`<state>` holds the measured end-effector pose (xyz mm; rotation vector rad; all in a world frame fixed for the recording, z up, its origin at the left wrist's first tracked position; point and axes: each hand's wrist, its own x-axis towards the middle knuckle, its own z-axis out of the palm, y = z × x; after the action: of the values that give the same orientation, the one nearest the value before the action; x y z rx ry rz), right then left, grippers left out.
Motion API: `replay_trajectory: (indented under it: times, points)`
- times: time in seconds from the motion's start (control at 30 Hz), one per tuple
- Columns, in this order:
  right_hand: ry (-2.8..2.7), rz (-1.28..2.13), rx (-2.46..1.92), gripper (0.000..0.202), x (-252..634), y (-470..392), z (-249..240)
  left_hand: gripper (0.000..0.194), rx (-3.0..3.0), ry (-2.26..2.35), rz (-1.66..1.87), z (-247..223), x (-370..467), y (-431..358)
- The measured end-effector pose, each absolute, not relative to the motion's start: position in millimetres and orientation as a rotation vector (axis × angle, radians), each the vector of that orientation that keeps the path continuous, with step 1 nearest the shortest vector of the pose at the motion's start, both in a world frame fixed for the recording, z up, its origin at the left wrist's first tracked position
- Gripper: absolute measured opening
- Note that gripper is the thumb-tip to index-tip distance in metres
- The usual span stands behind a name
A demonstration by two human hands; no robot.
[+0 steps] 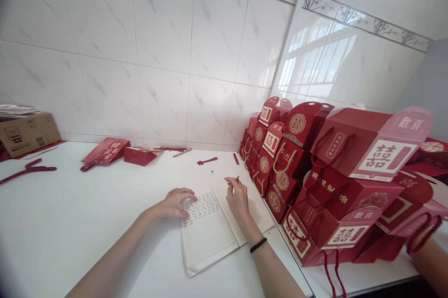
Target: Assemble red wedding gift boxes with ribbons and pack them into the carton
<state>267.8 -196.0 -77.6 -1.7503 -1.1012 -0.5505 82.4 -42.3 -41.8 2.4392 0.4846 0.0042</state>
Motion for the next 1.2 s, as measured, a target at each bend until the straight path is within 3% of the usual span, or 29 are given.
replay_trajectory:
  times: [1.2]
  points:
    - [-1.177, -0.550, -1.767, 0.031, 264.8, -196.5, -76.5, 0.051, 2.439, 0.481, 0.032, -46.7, 84.2, -39.2]
